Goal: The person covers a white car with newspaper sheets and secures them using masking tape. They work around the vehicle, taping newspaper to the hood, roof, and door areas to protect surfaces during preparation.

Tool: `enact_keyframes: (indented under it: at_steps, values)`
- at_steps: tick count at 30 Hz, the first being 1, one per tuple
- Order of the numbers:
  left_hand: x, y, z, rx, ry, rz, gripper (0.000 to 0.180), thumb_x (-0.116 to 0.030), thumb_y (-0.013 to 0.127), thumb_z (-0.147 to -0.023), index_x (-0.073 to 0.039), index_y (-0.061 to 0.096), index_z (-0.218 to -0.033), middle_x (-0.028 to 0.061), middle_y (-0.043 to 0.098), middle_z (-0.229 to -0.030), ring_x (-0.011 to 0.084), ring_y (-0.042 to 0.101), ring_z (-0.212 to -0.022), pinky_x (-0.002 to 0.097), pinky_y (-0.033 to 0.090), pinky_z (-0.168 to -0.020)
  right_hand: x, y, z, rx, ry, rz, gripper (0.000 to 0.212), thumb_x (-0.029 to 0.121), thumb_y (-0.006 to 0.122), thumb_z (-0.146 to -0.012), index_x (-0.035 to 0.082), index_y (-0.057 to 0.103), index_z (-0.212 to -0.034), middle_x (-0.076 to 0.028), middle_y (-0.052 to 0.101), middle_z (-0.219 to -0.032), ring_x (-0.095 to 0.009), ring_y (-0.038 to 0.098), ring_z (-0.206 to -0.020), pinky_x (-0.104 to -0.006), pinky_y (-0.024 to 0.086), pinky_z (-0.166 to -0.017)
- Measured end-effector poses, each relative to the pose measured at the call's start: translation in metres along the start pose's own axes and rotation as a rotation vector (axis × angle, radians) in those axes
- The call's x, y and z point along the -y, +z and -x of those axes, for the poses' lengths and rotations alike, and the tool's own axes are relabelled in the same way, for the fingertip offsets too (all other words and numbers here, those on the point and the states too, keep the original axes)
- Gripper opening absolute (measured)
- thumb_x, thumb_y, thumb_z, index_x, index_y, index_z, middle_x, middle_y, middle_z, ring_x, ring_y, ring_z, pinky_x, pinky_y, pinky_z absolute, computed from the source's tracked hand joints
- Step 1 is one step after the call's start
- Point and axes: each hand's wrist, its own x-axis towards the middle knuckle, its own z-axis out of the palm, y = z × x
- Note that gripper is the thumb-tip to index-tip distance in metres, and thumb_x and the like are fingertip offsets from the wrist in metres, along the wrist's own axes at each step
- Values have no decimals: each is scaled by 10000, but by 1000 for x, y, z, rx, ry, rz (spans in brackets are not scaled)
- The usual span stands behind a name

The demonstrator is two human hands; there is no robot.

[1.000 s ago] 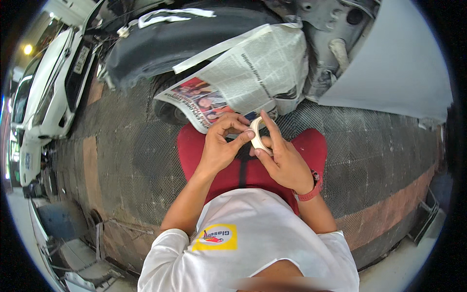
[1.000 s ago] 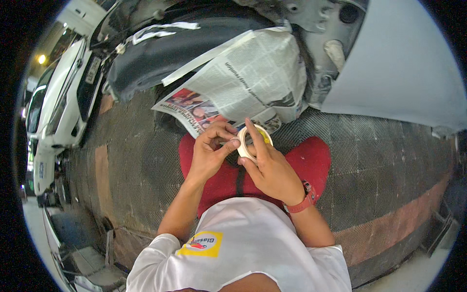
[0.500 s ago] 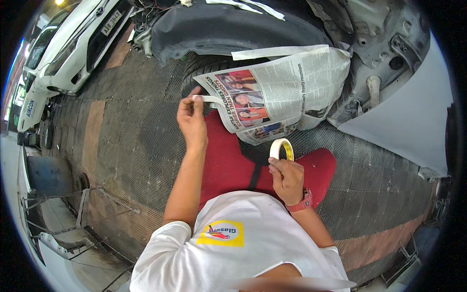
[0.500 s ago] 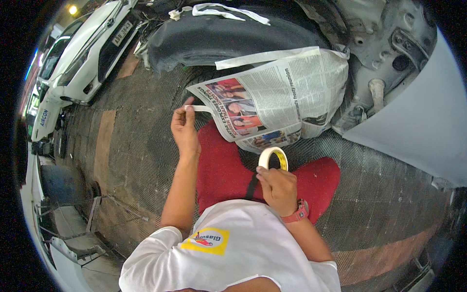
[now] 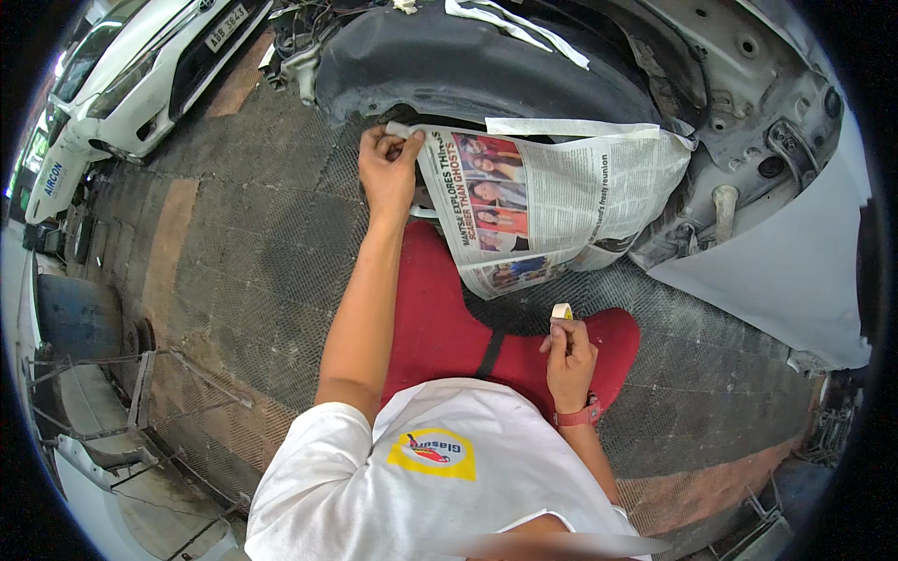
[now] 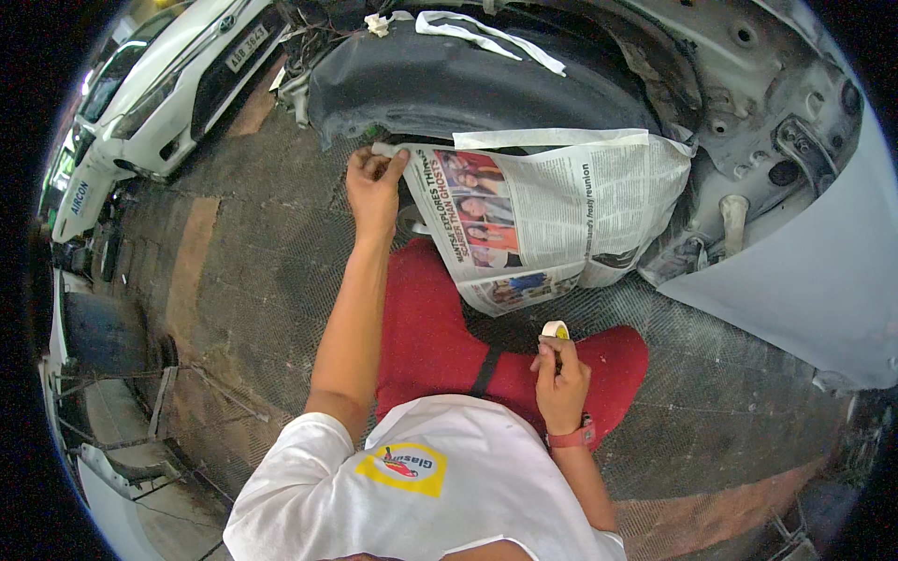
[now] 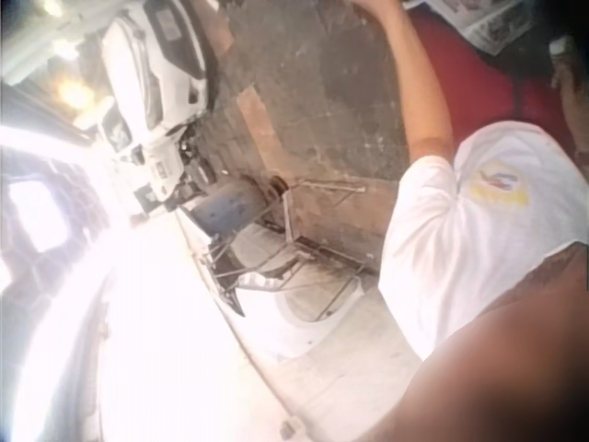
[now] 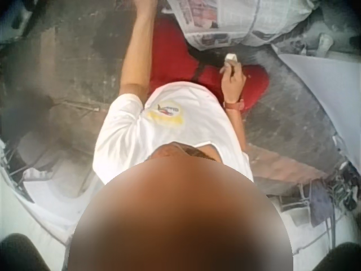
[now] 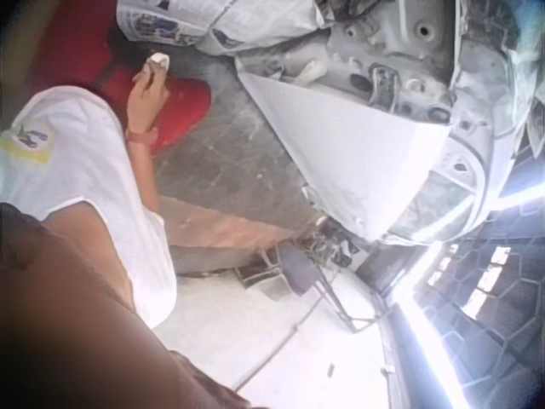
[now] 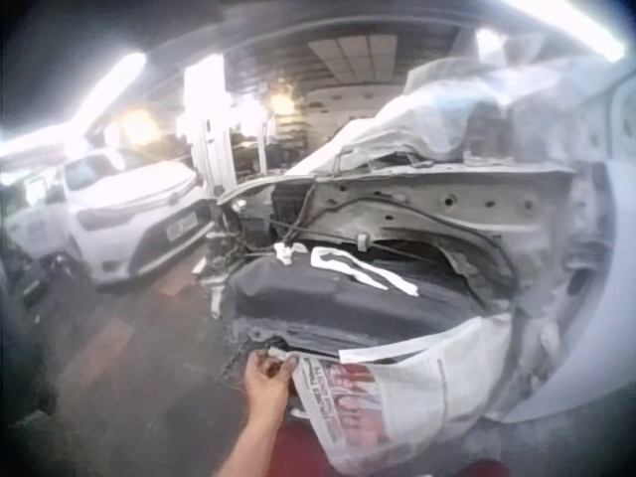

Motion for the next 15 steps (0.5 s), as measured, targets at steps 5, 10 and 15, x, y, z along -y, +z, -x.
enact_keyframes:
  at_steps: [5, 10, 15]
  values:
    - [4, 10, -25, -3, 175, -445, 459, -229, 943, -822, 43, 745, -1134, 171, 815, -1050, 321, 777, -1019, 414, 574, -961, -1, 3, 4, 8, 22, -12, 126, 105, 642, -1105, 10, 713, -1148, -112, 724, -755, -203, 729, -661, -340, 543, -620]
    - [16, -4, -51, 143, 62, -676, 617, -452, 954, -758, -64, 818, -1218, 147, 830, -1202, 353, 758, -1205, 463, 528, -1109, -4, 4, 6, 16, 21, -30, 117, 83, 632, -1114, 2, 706, -1155, -68, 685, -740, -118, 669, -660, -294, 499, -610]
    - [18, -4, -76, 286, 67, -399, 951, -309, 1030, -743, 77, 584, -1488, 243, 622, -1557, 365, 584, -1446, 428, 408, -1234, -7, 5, 5, 27, 31, -46, 104, 72, 667, -1080, 23, 725, -1150, -89, 719, -753, -171, 724, -662, -318, 531, -605]
